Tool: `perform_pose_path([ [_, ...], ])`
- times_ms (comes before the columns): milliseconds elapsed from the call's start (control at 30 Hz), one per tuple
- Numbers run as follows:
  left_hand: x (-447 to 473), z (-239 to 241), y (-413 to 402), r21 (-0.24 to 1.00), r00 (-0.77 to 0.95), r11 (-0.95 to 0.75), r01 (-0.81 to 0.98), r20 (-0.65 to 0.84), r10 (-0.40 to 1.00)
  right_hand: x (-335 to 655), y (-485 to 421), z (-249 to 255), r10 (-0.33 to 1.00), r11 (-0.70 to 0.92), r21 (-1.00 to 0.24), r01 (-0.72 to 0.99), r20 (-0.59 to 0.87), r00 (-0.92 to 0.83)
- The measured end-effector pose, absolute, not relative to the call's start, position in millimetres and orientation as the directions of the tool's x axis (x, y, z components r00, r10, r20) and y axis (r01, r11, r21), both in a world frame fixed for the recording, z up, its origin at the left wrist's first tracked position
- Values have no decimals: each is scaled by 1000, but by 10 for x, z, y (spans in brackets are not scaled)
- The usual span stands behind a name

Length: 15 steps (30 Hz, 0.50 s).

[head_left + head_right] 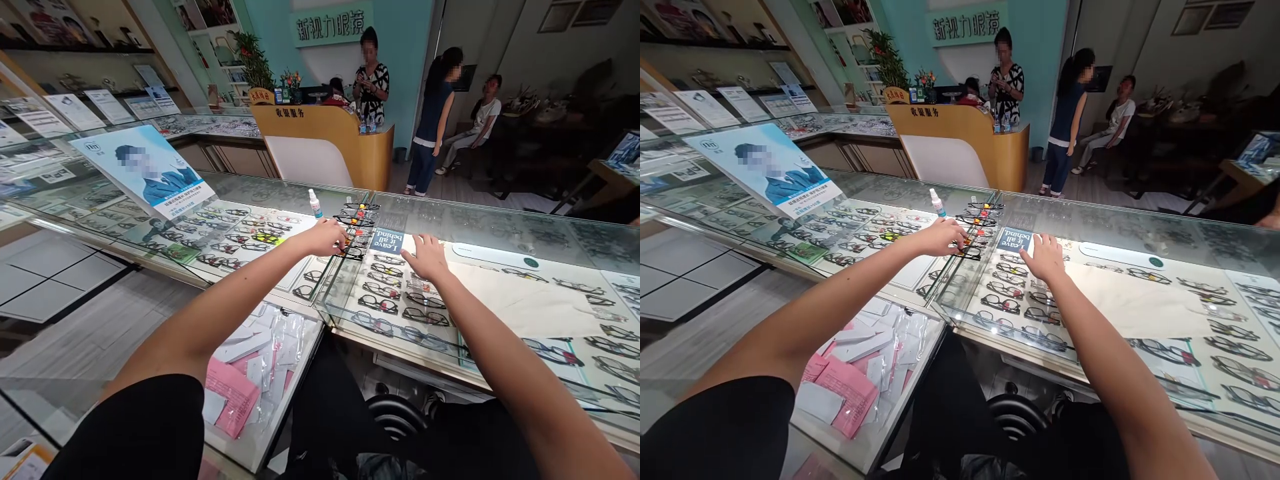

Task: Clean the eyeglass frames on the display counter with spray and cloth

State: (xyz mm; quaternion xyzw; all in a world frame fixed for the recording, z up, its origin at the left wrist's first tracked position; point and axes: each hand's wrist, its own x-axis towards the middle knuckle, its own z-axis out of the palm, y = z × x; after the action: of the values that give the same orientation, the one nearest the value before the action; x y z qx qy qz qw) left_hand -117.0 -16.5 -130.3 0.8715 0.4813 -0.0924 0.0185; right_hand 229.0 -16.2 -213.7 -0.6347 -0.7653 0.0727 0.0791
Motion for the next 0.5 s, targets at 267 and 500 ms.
perform_pose_path([
  [267, -1139, -1219, -290, -35, 511, -531, 847, -222, 830, 2311, -136, -2182, 979, 203, -214, 955, 59, -195],
  [500, -1328, -1009, -839, 21, 516, -523, 852, -202, 833, 2325, -144, -2185, 979, 206, -214, 955, 54, -199],
])
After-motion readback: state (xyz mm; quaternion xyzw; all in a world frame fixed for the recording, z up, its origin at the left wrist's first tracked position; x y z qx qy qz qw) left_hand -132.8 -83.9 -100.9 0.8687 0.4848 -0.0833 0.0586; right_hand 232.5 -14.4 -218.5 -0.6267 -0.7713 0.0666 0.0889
